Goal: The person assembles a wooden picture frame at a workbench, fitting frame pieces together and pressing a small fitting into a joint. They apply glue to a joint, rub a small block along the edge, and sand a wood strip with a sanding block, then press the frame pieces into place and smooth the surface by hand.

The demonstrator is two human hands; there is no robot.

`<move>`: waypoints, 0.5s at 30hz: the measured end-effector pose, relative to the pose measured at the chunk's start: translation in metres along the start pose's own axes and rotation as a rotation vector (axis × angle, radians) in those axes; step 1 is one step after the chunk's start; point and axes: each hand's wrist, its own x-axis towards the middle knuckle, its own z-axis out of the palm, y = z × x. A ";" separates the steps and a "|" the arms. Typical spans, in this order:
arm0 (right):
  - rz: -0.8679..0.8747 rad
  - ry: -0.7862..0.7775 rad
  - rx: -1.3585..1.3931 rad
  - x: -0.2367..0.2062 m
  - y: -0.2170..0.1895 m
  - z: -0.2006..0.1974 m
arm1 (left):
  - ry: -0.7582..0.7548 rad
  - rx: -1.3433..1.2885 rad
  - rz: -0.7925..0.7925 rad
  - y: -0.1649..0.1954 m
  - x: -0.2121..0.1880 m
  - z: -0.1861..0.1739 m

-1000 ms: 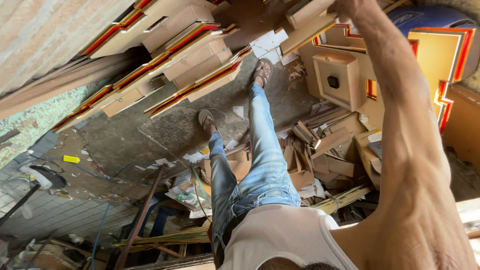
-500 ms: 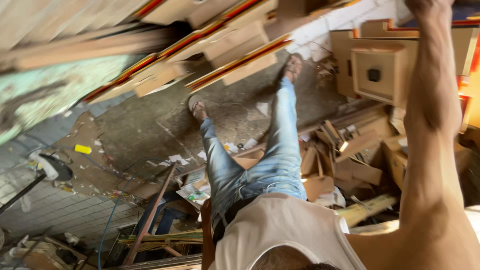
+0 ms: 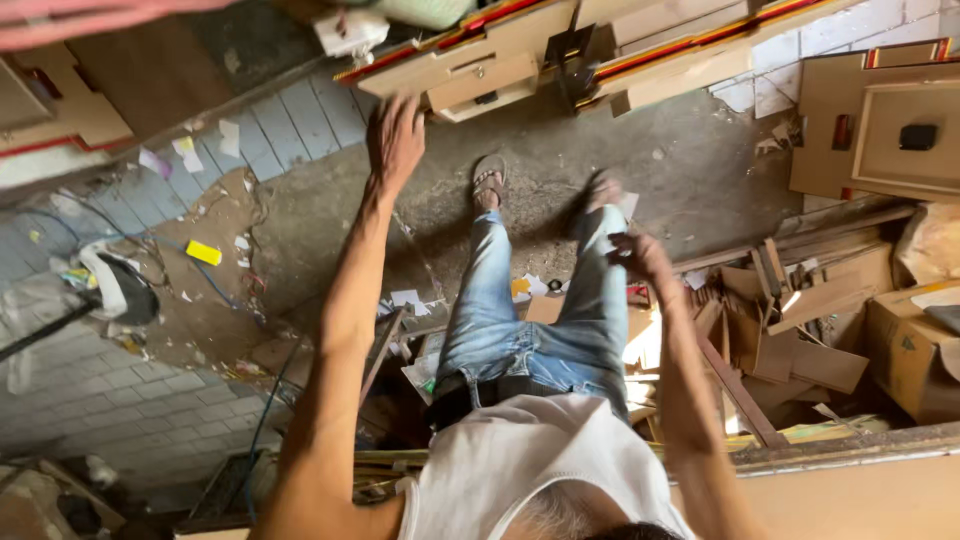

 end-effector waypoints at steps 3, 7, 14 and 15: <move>-0.003 0.011 0.323 -0.023 -0.006 0.065 | 0.023 0.089 0.029 -0.013 0.019 0.007; 0.069 0.136 0.334 -0.038 0.002 0.102 | -0.057 0.068 0.039 -0.016 0.016 0.031; 0.126 0.306 0.720 -0.022 -0.002 0.106 | 0.008 0.056 0.122 -0.022 0.025 0.055; 0.090 0.298 0.696 -0.008 -0.008 0.106 | -0.003 0.044 0.104 -0.023 0.028 0.056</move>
